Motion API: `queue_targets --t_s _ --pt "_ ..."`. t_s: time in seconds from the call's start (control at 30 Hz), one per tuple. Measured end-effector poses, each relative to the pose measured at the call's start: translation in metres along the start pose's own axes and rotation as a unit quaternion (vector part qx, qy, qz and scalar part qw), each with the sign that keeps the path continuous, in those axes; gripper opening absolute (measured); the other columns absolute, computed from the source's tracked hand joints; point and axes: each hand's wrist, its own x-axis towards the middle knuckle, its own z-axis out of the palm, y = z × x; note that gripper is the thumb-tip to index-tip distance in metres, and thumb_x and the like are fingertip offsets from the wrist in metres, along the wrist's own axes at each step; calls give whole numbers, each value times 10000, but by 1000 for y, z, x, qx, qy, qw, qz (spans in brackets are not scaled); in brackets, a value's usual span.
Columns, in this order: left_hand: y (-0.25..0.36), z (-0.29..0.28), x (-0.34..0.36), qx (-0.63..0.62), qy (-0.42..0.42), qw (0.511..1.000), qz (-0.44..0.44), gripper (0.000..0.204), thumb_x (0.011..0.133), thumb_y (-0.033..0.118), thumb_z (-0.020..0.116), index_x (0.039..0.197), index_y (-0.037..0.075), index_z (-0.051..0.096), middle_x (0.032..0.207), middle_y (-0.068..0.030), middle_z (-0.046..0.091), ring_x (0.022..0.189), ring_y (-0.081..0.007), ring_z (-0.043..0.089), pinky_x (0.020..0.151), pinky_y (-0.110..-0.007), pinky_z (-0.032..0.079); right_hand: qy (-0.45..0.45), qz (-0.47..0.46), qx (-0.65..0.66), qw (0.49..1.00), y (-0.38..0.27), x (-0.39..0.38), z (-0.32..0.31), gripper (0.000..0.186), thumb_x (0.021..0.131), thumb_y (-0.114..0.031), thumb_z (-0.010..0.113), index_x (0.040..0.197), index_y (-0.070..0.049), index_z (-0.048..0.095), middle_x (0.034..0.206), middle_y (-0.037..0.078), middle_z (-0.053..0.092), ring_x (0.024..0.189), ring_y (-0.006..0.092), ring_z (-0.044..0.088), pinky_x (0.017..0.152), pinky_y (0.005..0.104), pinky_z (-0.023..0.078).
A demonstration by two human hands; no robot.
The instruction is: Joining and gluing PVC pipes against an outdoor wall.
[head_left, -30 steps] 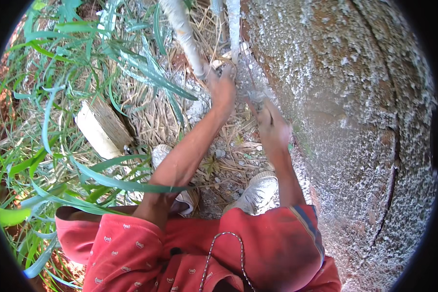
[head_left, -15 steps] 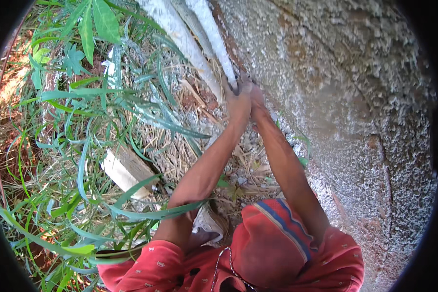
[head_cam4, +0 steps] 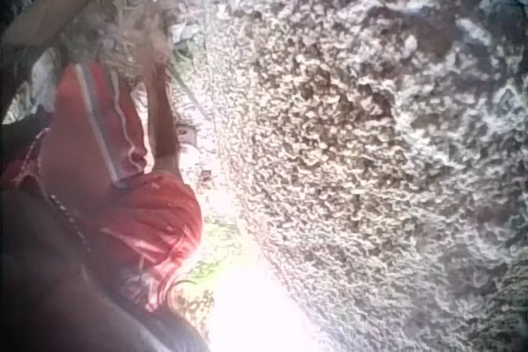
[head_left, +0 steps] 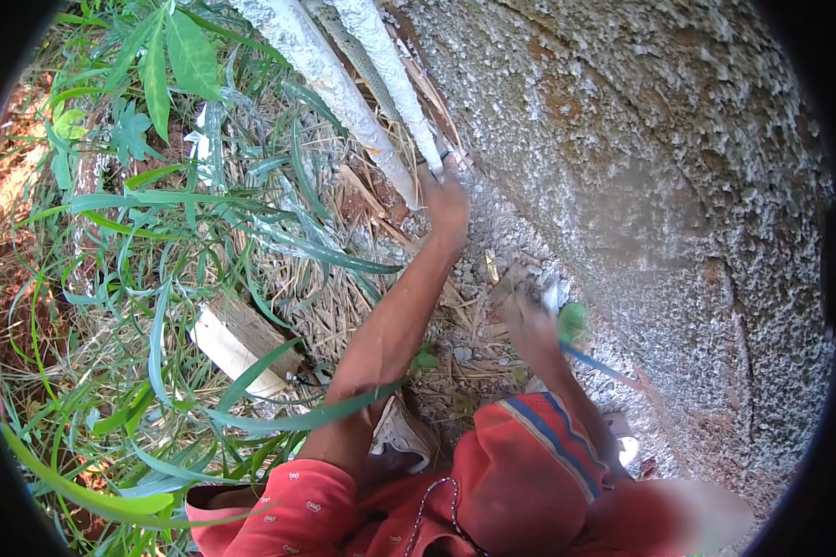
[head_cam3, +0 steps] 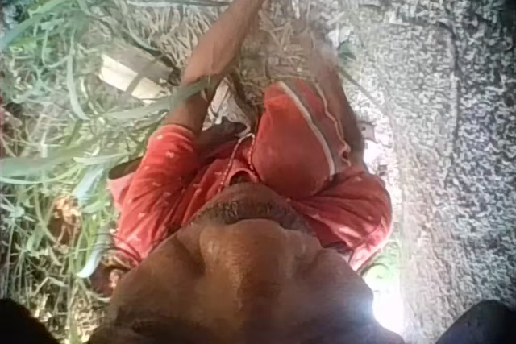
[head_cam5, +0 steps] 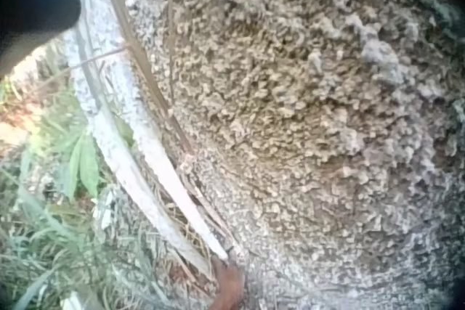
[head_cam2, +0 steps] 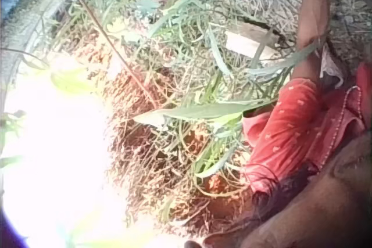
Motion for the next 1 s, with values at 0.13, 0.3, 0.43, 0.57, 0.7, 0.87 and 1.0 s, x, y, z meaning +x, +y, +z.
queue_targets --t_s 0.13,0.3,0.43,0.57,0.7,0.87,1.0 --pt "13 15 -15 -73 18 996 -47 322 896 247 437 1112 11 399 944 -102 516 804 -174 464 750 -312 378 -346 8 75 935 -7 -50 -65 279 806 -122 455 1072 -59 509 657 158 564 598 313 575 572 408 456" --pt "24 -21 -14 -119 -3 992 -43 257 815 153 467 1031 15 489 870 -61 537 761 -137 508 661 -266 424 6 61 363 930 -32 46 -42 431 878 -182 400 1286 -78 310 522 109 513 556 345 554 638 471 453" --pt "11 -10 -18 -280 -89 955 -39 159 797 171 441 862 75 549 762 -15 543 703 -112 515 640 -254 425 72 204 336 917 4 166 3 412 870 -199 439 1240 -30 374 716 219 587 629 337 592 591 412 455" --pt "14 -22 -11 -257 -80 960 -80 181 827 219 385 833 106 526 807 7 563 707 -94 516 646 -240 421 21 227 218 949 -6 207 27 416 870 -242 429 1241 -59 389 777 263 582 701 415 570 624 458 441" --pt "10 -29 -8 -234 -61 968 -69 199 852 245 372 840 115 522 816 15 563 726 -87 513 646 -240 417 51 194 223 954 -11 208 22 414 867 -219 430 1256 -87 386 806 238 592 730 403 569 640 458 446" --pt "7 -28 -9 -196 -39 978 -68 258 886 301 338 864 126 526 836 14 565 768 -83 512 657 -256 419 -42 234 270 933 -7 220 10 441 862 -183 436 1287 -102 356 867 221 600 757 355 600 694 410 460" --pt "5 -38 -7 -185 -126 973 -51 326 904 309 300 1085 100 473 1030 -30 500 942 -108 462 789 -315 402 -60 270 306 911 -20 225 1 421 872 -154 416 1287 -114 362 982 190 599 885 303 591 779 383 442"
